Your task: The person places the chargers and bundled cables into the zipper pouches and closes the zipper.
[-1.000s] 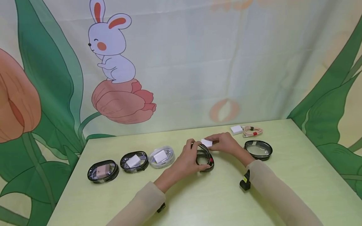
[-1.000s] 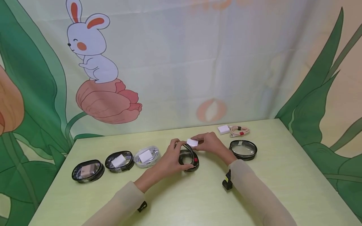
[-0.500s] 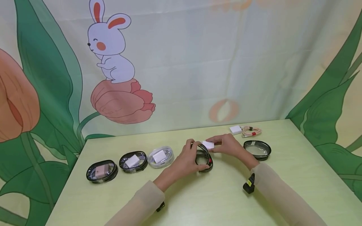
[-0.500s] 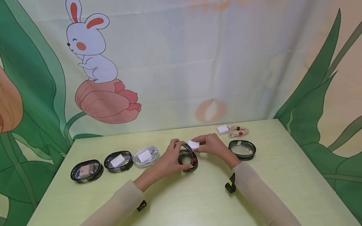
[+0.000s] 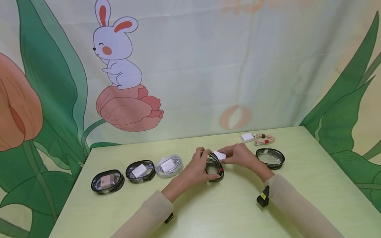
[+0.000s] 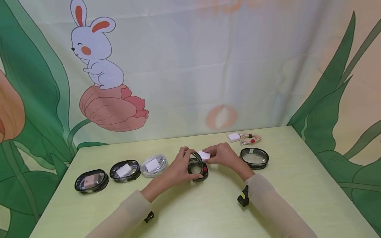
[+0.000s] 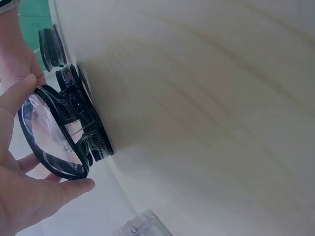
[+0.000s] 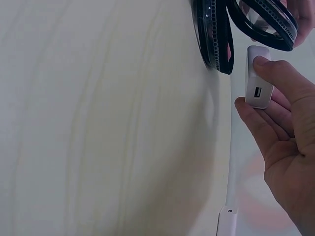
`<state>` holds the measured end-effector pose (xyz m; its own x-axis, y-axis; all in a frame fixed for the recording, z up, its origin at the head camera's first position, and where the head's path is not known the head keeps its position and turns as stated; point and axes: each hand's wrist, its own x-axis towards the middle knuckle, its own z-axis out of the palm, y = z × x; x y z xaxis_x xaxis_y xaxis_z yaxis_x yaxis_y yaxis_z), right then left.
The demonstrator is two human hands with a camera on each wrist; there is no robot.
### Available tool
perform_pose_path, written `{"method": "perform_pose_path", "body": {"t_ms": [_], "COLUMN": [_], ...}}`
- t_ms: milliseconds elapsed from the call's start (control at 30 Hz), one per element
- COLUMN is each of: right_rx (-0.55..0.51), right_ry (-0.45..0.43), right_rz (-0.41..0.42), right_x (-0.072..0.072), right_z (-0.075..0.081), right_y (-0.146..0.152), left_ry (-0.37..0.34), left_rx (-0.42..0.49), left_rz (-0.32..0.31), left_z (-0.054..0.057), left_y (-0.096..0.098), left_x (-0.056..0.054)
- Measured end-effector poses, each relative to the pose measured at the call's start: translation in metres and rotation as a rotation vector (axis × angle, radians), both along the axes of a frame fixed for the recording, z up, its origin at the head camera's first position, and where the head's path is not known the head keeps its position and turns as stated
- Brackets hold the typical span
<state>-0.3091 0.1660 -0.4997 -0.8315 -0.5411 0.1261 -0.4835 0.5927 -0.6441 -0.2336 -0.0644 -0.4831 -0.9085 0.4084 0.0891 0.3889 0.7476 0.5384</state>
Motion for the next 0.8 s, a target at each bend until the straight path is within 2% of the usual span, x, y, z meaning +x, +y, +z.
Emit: {"method": "perform_pose_path", "body": {"t_ms": [233,367,500,800], "right_rx": [0.029,0.050,0.036,0.059], "right_ry": [0.014,0.056,0.115,0.169], "right_rz": [0.024,0.051,0.052,0.056], "right_x": [0.007,0.013,0.018,0.027], "right_z": [-0.003,-0.005,-0.004,-0.006], "right_y": [0.003,0.002,-0.003,-0.015], "left_ry": [0.000,-0.014,-0.015,-0.047], "left_rx": [0.014,0.012,0.039,0.077], "left_rz": [-0.012,-0.014,-0.021,-0.045], "left_z": [-0.002,-0.004,-0.002,0.002], "left_y": [0.002,0.002,0.000,-0.006], "left_x": [0.001,0.002,-0.001,-0.007]}}
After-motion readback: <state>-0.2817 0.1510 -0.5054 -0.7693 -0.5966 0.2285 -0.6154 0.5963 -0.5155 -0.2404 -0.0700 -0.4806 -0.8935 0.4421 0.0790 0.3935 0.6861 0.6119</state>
